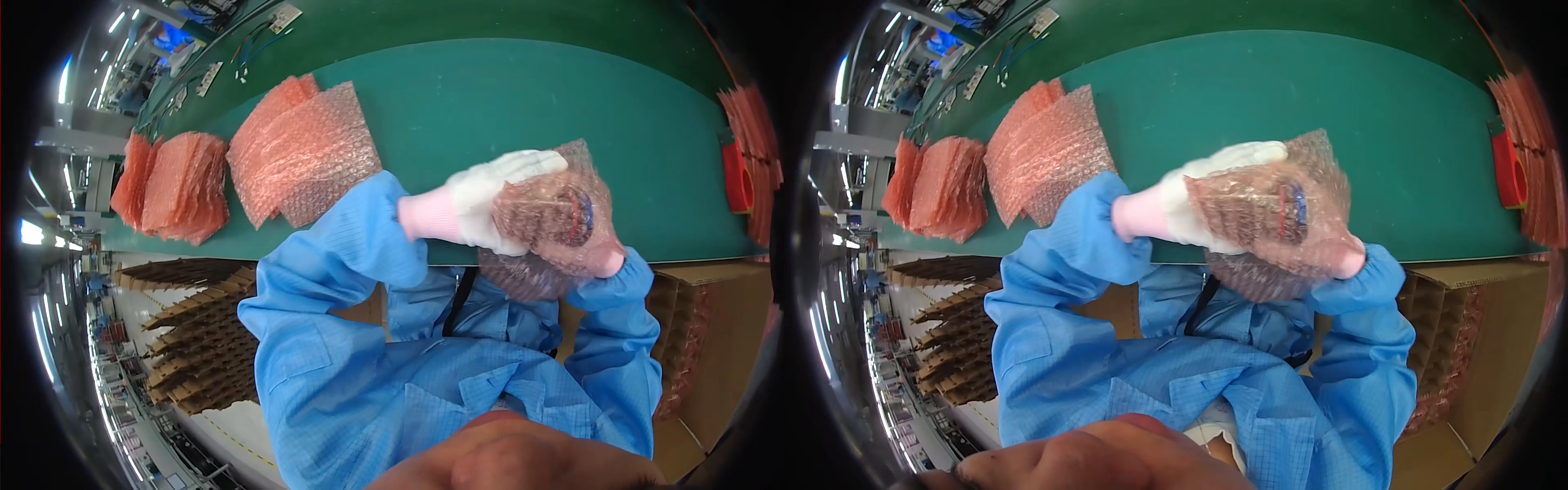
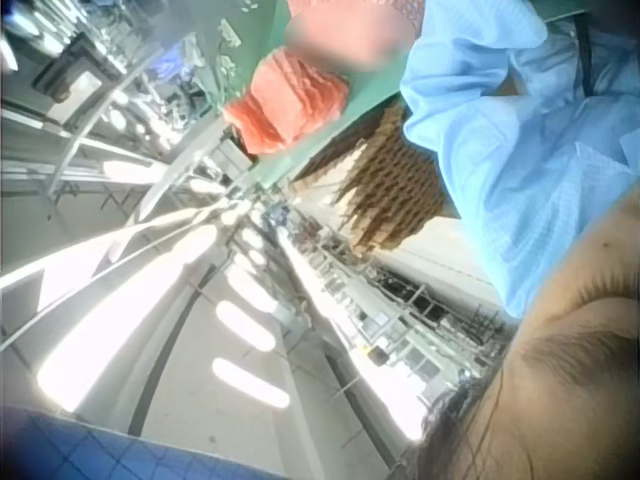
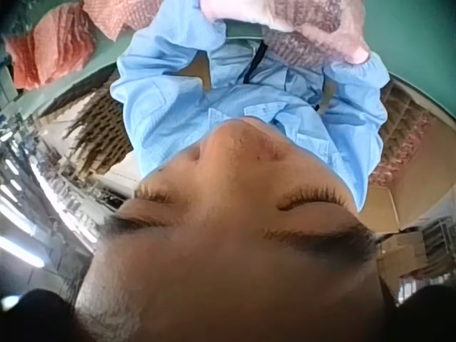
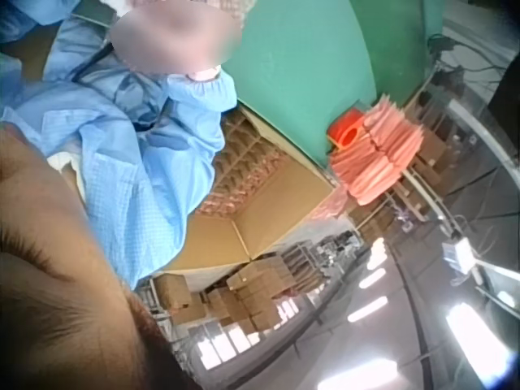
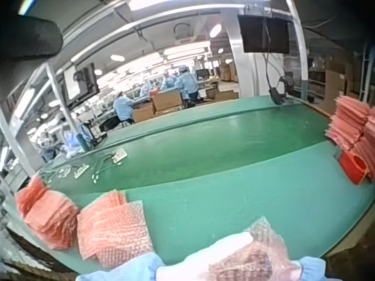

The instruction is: Inspecting electronic circuit boards for quality and packing them into bubble wrap and storage containers.

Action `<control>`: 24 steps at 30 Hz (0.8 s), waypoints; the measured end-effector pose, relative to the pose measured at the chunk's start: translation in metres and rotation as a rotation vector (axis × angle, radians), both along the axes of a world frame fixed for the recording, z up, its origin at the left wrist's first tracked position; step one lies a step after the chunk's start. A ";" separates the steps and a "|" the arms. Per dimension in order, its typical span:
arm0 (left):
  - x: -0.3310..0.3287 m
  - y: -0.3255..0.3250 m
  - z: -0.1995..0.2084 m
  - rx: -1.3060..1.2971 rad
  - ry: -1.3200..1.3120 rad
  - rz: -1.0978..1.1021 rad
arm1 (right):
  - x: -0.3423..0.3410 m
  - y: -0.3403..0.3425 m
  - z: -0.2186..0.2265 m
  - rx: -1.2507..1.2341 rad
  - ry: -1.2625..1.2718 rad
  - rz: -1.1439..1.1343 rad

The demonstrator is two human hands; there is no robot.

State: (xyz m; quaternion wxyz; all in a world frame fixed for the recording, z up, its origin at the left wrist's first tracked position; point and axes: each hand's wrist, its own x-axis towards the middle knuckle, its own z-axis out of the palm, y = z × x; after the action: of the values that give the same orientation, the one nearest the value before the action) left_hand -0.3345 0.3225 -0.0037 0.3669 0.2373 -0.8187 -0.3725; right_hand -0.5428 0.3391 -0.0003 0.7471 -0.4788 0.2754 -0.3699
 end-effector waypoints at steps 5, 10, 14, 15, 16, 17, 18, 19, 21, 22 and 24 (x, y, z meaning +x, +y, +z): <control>-0.012 0.003 -0.015 -0.144 -0.047 0.052 | -0.027 -0.009 -0.017 -0.033 0.148 0.156; -0.013 0.007 -0.004 0.099 -0.048 -0.020 | -0.037 -0.020 -0.022 -0.532 0.462 0.230; -0.002 0.019 0.005 0.197 0.111 0.053 | -0.053 -0.024 -0.003 -0.477 0.323 0.040; 0.003 0.021 0.007 0.392 0.218 0.143 | -0.061 -0.022 0.007 -0.372 0.347 -0.154; 0.007 0.021 0.009 0.588 0.318 0.233 | -0.068 -0.019 0.018 -0.221 0.418 -0.386; 0.007 0.019 0.011 0.771 0.418 0.357 | -0.072 -0.009 0.028 -0.409 0.382 -0.582; 0.007 0.019 0.013 0.867 0.501 0.458 | -0.072 0.004 0.038 -0.488 0.398 -0.877; 0.002 0.017 0.015 0.846 0.592 0.437 | -0.066 0.013 0.042 -0.770 0.482 -0.960; -0.015 0.016 0.020 0.845 0.692 0.459 | -0.050 0.033 0.048 -1.261 0.657 -0.814; -0.025 0.019 0.023 0.842 0.718 0.430 | -0.039 0.037 0.047 -1.326 0.660 -0.723; -0.040 0.032 0.034 0.877 0.741 0.380 | -0.017 0.030 0.037 -1.192 0.676 -0.713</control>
State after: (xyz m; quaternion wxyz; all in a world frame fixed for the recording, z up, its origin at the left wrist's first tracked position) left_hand -0.3741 0.3544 0.0304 0.5557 0.3630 -0.3496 -0.6612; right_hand -0.5602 0.3693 0.0367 0.0742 -0.7694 0.3803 -0.5078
